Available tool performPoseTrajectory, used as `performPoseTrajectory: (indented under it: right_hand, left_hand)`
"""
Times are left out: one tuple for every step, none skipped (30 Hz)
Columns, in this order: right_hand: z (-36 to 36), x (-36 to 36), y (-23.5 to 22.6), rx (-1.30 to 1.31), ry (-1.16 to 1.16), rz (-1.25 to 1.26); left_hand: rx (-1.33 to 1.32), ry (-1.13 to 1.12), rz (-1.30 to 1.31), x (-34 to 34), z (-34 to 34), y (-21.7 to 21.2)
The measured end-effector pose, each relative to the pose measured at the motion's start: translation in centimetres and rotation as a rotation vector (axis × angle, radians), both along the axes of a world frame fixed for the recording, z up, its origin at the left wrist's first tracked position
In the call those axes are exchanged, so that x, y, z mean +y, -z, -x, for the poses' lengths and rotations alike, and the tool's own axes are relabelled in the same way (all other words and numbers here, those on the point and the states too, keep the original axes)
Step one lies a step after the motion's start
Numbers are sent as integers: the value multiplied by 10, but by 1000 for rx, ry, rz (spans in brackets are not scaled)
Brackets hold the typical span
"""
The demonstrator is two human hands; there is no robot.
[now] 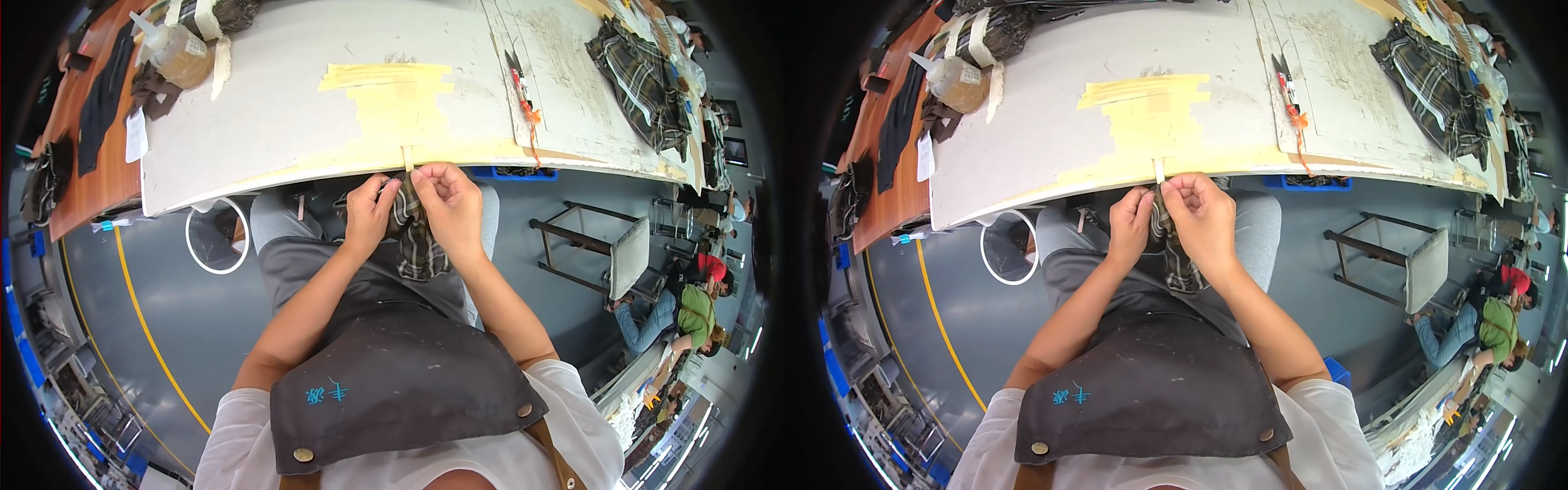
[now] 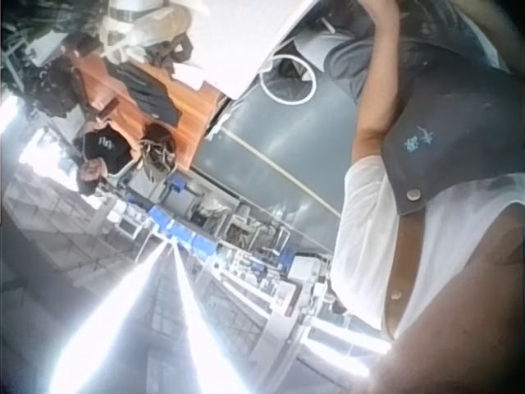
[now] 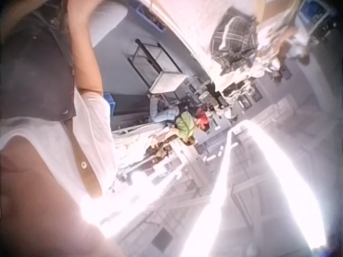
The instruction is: Inspecting and assembling fabric components by hand in a textile workshop.
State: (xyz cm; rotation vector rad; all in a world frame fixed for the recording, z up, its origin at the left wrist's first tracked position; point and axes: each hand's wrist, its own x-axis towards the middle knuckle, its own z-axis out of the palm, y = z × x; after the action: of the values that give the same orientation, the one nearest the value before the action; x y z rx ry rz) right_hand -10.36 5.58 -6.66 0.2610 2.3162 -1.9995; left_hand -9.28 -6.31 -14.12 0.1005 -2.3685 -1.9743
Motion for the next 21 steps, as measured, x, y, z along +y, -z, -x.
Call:
performPoseTrajectory:
  right_hand:
    - [0,-1,0,-2,0,-7]
    - [0,-2,1,-15,15,-12]
    - [1,-3,2,-27,29,-17]
    - [0,-3,2,-28,28,-22]
    - [-2,-3,3,-8,33,22]
    - [-3,-3,3,12,37,65]
    - [-5,-3,2,10,36,62]
    - [-8,-3,-1,25,29,124]
    - [-8,-2,-2,41,23,186]
    - [-8,-3,-1,39,21,183]
    - [-7,-3,0,27,39,158]
    - [-6,-4,0,15,57,133]
    - [-5,-5,0,15,56,131]
    - [-3,-6,1,7,68,87]
    - [-1,-6,1,0,81,42]
    - [1,-6,1,1,81,41]
    - [4,-5,1,-53,93,35]
    - [5,-5,1,-106,106,29]
    - [4,-6,1,-104,107,29]
    - [2,-6,2,-58,111,118]
    - [0,-7,2,-12,111,207]
  left_hand:
    - [24,4,28,0,1,2]
    - [22,4,22,-1,1,3]
    - [18,16,23,-1,3,4]
    - [14,29,25,-1,3,4]
    - [13,28,21,-1,3,4]
    - [30,19,-9,0,4,4]
    - [46,10,-38,0,4,3]
    - [45,9,-41,0,5,2]
    - [46,18,-35,1,5,1]
    - [48,28,-28,1,5,1]
    - [46,26,-30,0,5,1]
    - [40,30,-25,0,6,0]
    - [35,34,-20,0,6,0]
    - [35,33,-21,0,7,-1]
    - [38,37,-21,1,7,-1]
    - [41,41,-20,1,7,-1]
    - [42,41,-21,1,7,-1]
    - [45,39,-24,1,8,-1]
    - [48,38,-27,1,8,-1]
    - [51,38,-27,1,9,-1]
    - [60,37,-10,0,9,0]
